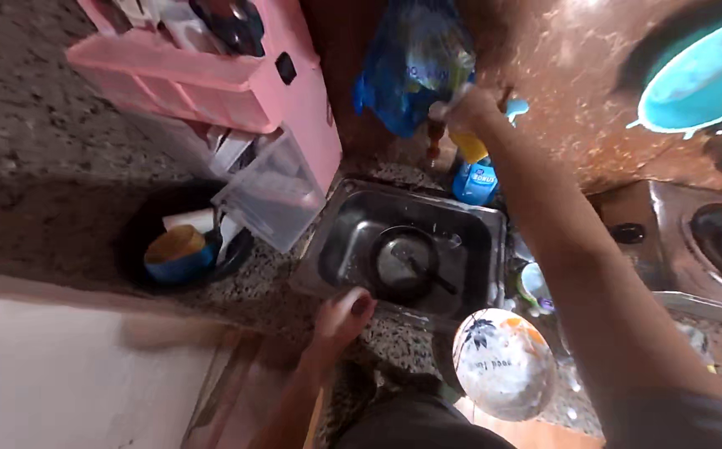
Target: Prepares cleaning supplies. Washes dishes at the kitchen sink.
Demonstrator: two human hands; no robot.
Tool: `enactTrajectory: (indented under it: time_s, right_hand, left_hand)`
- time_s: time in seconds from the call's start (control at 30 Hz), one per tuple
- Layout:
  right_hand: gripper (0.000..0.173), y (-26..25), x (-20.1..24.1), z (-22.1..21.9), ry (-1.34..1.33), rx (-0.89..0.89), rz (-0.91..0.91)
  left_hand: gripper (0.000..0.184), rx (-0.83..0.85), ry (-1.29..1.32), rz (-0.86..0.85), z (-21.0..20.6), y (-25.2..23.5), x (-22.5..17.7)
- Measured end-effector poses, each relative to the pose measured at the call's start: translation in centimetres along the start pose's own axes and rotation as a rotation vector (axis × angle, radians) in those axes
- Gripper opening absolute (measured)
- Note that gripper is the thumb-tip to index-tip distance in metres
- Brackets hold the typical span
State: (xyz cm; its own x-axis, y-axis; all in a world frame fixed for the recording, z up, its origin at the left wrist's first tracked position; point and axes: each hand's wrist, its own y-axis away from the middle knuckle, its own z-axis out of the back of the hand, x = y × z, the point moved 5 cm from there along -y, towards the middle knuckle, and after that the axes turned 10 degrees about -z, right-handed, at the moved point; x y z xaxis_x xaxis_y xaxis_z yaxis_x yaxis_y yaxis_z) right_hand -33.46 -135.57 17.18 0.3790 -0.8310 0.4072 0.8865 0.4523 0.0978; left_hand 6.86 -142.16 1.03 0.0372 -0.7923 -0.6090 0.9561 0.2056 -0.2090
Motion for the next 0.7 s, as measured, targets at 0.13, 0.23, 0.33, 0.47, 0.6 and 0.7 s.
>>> enactTrajectory:
  time_s: [0.13,0.23,0.33,0.47,0.6,0.7]
  right_hand:
    - [0.057,-1.0,1.8,0.1,0.050,0.053,-0.098]
    - [0.056,-0.2,3.5,-0.2,0.095,0.029,-0.158]
    - [0.051,0.8,4.7,0.3,0.197,0.013,-0.157]
    - [0.031,0.2,4.0,0.3,0.345,0.093,-0.056]
    - [0.042,4.7,-1.5,1.7,0.117,-0.044,0.064]
    - [0.032,10.7,-10.2,0.0,-0.143,-0.157,-0.015]
  left_hand:
    - [0.030,0.268,0.416,0.207,-5.2,-7.3,3.9]
    - [0.029,0.410,0.821,0.713,-13.1,-11.1,7.2]
    - [0.041,0.399,0.940,1.071,-20.1,-13.4,9.2]
    - [0.062,0.286,1.001,1.268,-26.4,-14.0,11.3]
    - [0.048,0.000,1.282,1.357,-29.3,-16.3,11.0]
    - [0.038,-0.161,1.276,1.227,-30.5,-17.5,12.2]
